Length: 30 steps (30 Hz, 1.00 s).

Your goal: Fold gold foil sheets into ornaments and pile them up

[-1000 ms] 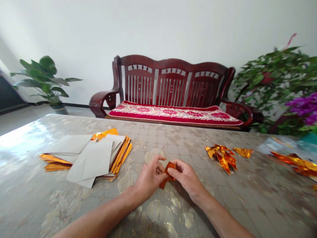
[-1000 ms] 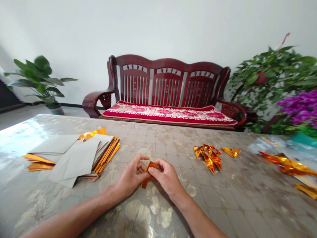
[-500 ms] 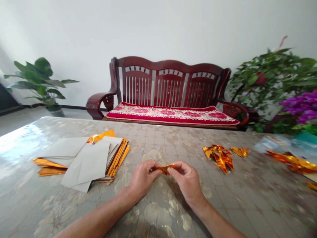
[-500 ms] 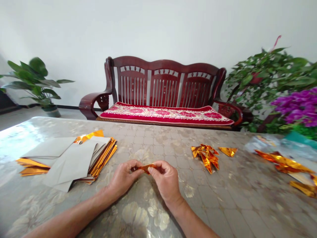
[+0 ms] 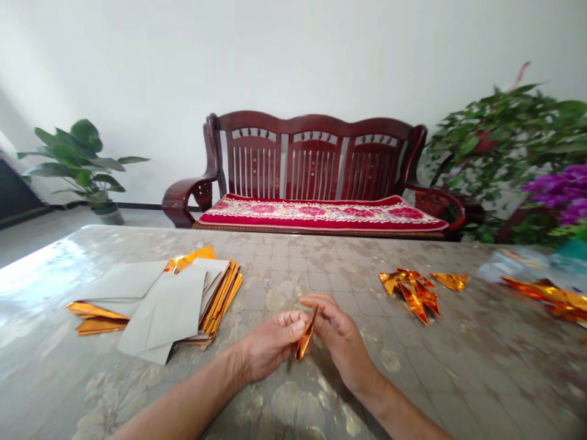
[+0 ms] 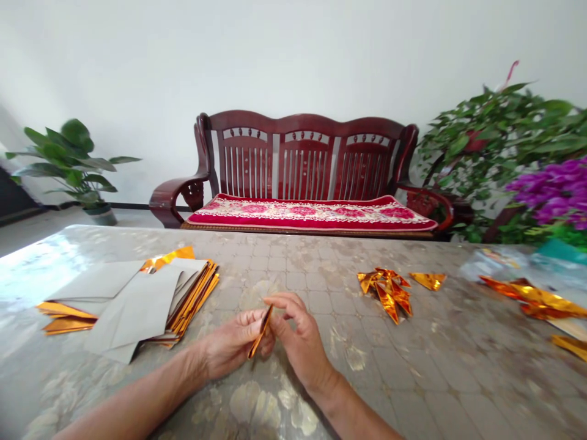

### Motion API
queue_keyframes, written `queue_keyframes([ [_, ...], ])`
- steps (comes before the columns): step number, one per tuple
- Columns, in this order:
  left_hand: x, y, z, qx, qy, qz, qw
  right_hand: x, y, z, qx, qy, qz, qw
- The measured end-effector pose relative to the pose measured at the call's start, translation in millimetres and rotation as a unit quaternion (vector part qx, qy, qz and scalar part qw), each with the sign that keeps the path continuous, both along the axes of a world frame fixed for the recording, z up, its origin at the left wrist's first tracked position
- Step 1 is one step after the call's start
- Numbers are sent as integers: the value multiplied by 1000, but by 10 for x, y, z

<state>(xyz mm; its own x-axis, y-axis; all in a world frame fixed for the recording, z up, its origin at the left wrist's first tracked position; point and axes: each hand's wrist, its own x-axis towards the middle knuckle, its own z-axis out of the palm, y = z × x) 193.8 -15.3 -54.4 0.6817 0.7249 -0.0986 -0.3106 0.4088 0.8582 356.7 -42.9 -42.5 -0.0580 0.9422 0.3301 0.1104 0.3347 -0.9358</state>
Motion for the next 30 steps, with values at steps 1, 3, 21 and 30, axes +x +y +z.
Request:
queue_keyframes([
  [1, 3, -8, -16, -12, -2, -13, 1000, -15, 3, 11, 6, -5, 8, 1000],
  [3, 15, -15, -40, -35, -5, -23, 999, -41, 0, 30, 8, -4, 18, 1000],
  [21, 61, 94, 47, 183, 142, 282, 931, 59, 66, 33, 89, -332, -96, 934],
  [30, 26, 152, -3, 138, 136, 361, 912, 104, 91, -41, 95, -303, -141, 938],
])
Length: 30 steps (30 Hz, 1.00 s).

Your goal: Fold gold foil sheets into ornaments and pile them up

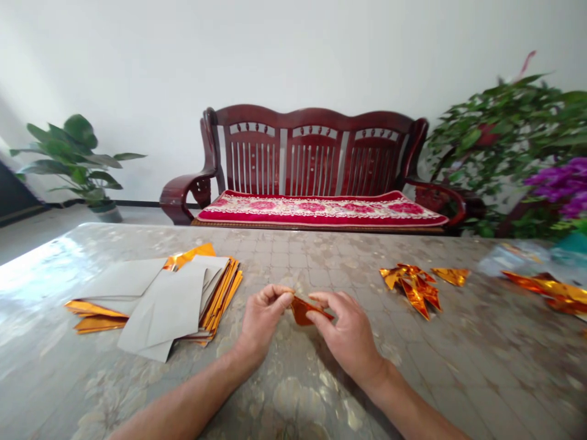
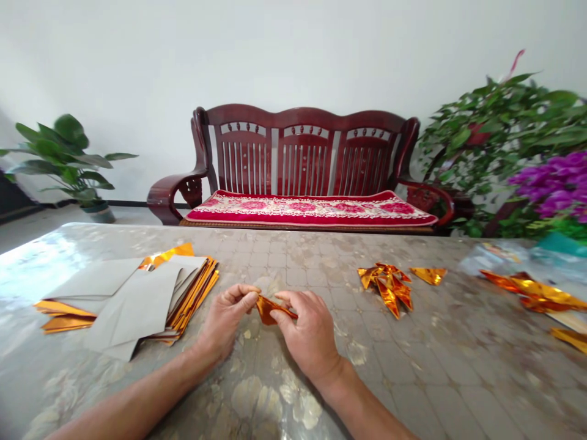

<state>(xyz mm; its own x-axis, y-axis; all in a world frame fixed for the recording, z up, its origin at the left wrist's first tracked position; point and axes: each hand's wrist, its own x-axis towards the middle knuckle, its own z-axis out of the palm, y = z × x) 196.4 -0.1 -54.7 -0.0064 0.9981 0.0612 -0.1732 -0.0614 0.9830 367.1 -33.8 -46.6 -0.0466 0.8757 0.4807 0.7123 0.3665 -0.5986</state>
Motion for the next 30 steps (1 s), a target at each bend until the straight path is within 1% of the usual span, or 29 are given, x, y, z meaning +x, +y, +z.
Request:
queue_keyframes([
  [3, -37, 46, -48, 4, -7, 24, 1000, 15, 22, -64, -10, 78, -27, 997],
  [6, -66, 85, -106, 19, 20, 19, 999, 23, 40, -100, -35, 138, -30, 989],
  [7, -80, 93, -118, 31, 46, 20, 998, 27, 45, -104, -41, 149, -32, 987],
  [9, -120, 92, -115, 82, 139, 28, 986, 39, 54, -107, -48, 159, -35, 985],
  [10, -142, 82, -100, 123, 204, 34, 971, 45, 58, -109, -50, 162, -36, 985],
  [11, -162, 67, -78, 181, 269, 38, 945, 50, 61, -112, -53, 164, -36, 984],
  [13, -185, 22, -20, 309, 370, 14, 876, 55, 65, -127, -60, 172, -33, 983],
  [14, -184, -3, 8, 363, 399, 12, 842, 54, 65, -137, -63, 178, -30, 981],
  [15, -174, -27, 31, 399, 421, 6, 814, 49, 64, -147, -66, 186, -26, 980],
  [16, -158, -48, 46, 424, 434, -2, 795, 42, 63, -156, -70, 193, -22, 978],
  [17, -137, -64, 52, 434, 441, -12, 786, 34, 61, -162, -74, 199, -18, 977],
  [18, -116, -73, 49, 432, 442, -22, 786, 25, 59, -163, -77, 203, -14, 976],
  [19, -97, -76, 38, 419, 438, -32, 795, 17, 56, -159, -80, 207, -11, 975],
  [20, -83, -73, 19, 397, 429, -40, 810, 10, 54, -149, -81, 211, -8, 974],
  [23, -65, -37, -60, 285, 372, -56, 882, -5, 43, -102, -74, 227, 12, 971],
  [25, -62, -6, -109, 197, 309, -62, 929, -14, 30, -75, -72, 244, 30, 967],
  [26, -58, 5, -126, 157, 272, -61, 947, -20, 23, -67, -71, 254, 35, 964],
  [28, -38, 11, -138, 97, 204, -60, 972, -33, 7, -64, -62, 281, 27, 957],
  [30, -4, -11, -118, 63, 150, -53, 985, -40, -5, -70, -33, 292, -3, 956],
])
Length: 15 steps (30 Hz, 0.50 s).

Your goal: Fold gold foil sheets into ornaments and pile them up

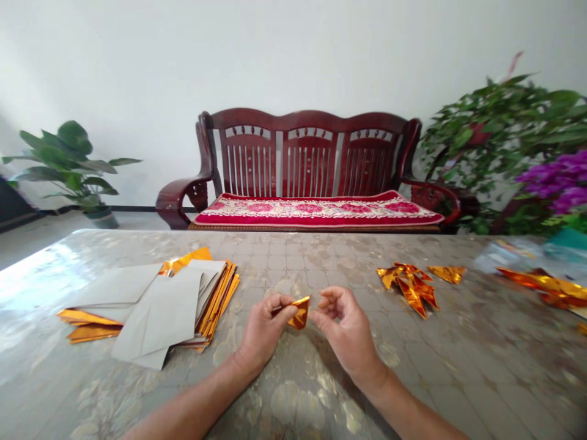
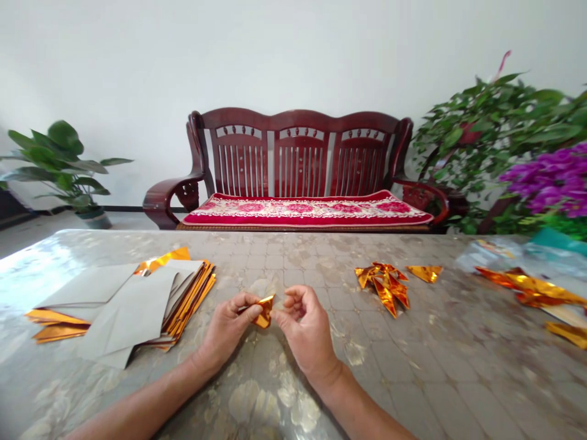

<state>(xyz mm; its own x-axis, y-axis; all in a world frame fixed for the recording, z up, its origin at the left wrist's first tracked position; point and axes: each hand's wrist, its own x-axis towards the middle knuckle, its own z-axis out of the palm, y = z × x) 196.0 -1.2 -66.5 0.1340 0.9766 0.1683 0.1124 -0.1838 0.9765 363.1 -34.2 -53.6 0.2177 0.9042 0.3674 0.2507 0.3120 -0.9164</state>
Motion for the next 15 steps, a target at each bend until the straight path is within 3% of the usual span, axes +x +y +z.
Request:
queue_keyframes([
  [3, 59, -63, 56, -12, -43, 17, 999, 5, -6, -6, 45, -55, -36, 997],
  [7, 87, -119, 59, 15, -38, 41, 998, -5, -3, -10, 40, -91, -12, 995],
  [12, 34, -113, -60, 113, 64, 38, 991, -74, -7, -5, -14, -64, 6, 998],
  [15, 6, -113, -87, 213, 153, 46, 964, -103, -4, 7, -30, -30, 11, 999],
])
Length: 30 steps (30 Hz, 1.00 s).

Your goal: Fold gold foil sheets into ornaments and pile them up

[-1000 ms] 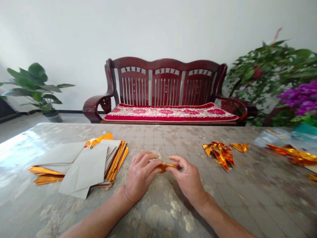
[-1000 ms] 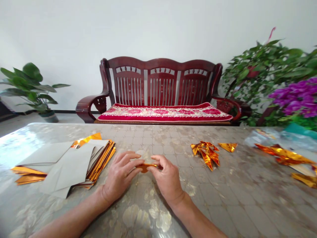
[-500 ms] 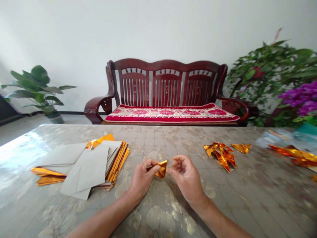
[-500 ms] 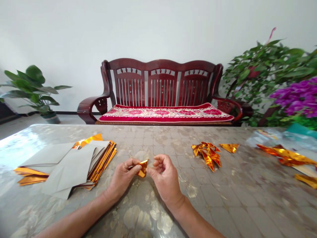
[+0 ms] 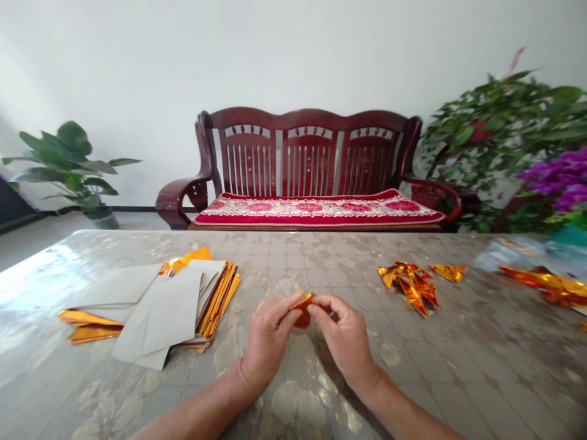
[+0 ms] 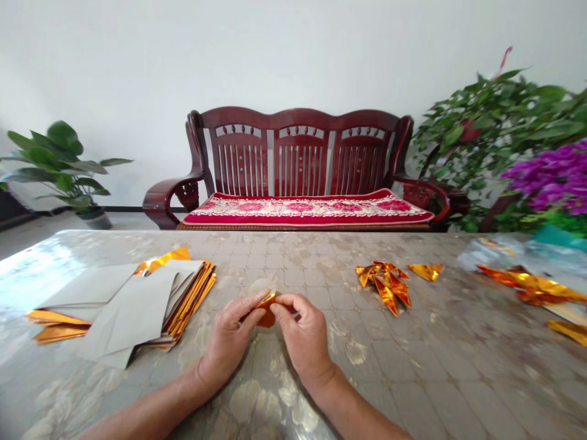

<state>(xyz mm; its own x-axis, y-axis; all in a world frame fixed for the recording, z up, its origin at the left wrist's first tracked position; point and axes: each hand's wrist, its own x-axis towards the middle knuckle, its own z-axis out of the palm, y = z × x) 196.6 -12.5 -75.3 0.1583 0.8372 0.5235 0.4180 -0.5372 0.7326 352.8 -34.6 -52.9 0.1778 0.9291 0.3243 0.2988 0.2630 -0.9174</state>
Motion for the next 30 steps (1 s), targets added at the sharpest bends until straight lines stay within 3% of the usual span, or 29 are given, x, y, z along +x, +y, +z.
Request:
queue_keyframes([
  [5, -13, -12, 42, 99, 90, 3, 991, -12, 0, -7, 10, -1, -9, 1000],
  [11, -8, -23, 113, 138, 130, 15, 982, -13, -3, -37, 31, -45, -4, 998],
  [20, 0, -23, 138, 70, 77, 5, 995, -1, -25, -59, 68, -94, 1, 993],
  [26, 40, -44, 154, -8, -20, -23, 999, 18, 1, -71, 41, -69, -4, 997],
  [30, 58, -38, 162, -30, -32, -38, 998, 17, 23, -113, 1, -37, -11, 999],
])
